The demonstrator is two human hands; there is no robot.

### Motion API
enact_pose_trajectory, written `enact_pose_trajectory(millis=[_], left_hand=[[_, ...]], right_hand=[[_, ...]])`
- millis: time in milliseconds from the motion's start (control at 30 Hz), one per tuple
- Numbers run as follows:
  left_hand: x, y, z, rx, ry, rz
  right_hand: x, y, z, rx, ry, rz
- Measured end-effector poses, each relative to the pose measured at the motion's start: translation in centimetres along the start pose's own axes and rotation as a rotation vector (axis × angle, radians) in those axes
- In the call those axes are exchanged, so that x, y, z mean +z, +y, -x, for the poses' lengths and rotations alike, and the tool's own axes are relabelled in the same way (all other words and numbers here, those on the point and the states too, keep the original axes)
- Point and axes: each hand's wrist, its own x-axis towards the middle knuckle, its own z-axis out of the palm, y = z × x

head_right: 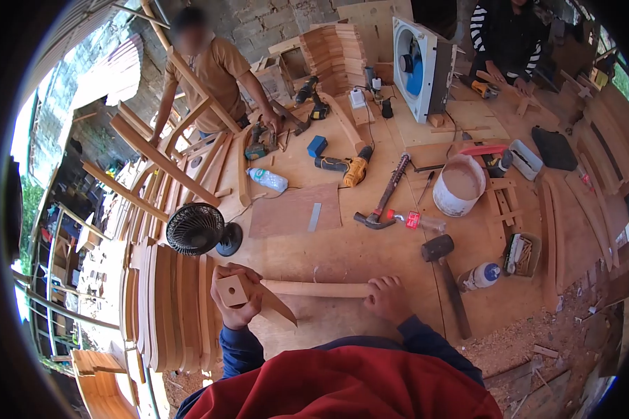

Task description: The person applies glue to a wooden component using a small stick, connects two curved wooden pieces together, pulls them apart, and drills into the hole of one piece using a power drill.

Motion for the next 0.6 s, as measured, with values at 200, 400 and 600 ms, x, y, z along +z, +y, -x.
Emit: enact_pose_trajectory(millis=[200,400,600], left_hand=[[-0.2,-0.4,0.0,0.035,0.062,0.029],[-0.7,-1.2,0.4,0.154,0.02,-0.003],[1.4,-0.4,0.6,0.063,0.075,0.032]], right_hand=[[0.1,-0.1,0.5,-0.002,0.061,0.027],[1.3,0.4,1.2,-0.005,0.112,-0.01],[0.0,-0.4,0.7,0.1,-0.005,-0.003]])
